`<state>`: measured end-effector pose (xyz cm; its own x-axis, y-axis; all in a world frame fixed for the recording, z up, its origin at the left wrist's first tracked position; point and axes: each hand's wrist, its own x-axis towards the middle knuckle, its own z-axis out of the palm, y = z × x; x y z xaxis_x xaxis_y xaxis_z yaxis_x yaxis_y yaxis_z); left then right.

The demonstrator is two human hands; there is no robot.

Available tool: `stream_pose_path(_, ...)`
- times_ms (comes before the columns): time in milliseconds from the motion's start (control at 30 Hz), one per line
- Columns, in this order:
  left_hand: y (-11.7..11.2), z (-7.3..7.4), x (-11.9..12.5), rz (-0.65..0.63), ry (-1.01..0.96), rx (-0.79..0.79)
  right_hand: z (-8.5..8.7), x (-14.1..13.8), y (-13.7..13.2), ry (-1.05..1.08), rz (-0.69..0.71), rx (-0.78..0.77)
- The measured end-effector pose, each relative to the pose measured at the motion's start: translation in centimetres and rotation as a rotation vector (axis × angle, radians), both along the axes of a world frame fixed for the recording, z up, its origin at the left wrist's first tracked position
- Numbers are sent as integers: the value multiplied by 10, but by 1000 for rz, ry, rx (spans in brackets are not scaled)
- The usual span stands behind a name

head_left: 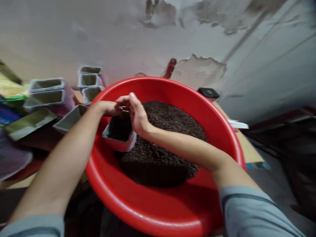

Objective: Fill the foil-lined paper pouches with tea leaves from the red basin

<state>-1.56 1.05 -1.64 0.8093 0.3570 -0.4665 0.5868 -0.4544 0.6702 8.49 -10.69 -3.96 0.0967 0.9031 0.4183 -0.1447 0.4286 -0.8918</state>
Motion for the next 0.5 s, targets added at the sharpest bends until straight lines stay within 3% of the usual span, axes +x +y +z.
stream_pose_path(100, 7, -2, 2, -11, 30, -67, 1, 26, -1, -169, -67, 47)
stream_pose_path(200, 7, -2, 3, 32, 82, -91, 1, 82, -11, -410, -226, 3)
stream_pose_path(267, 5, 0, 3, 65, 109, -81, -2, 132, -18, -701, -380, -231)
stream_pose_path(333, 3, 1, 4, 67, 110, -59, -9, 179, -26, -1182, -501, -699)
stream_pose_path(433, 3, 0, 4, 42, 103, -56, -26, 228, -40, -1349, -616, -1034)
stream_pose_path(500, 3, -1, 5, 30, 105, -61, -38, 243, -47, -1388, -646, -1130)
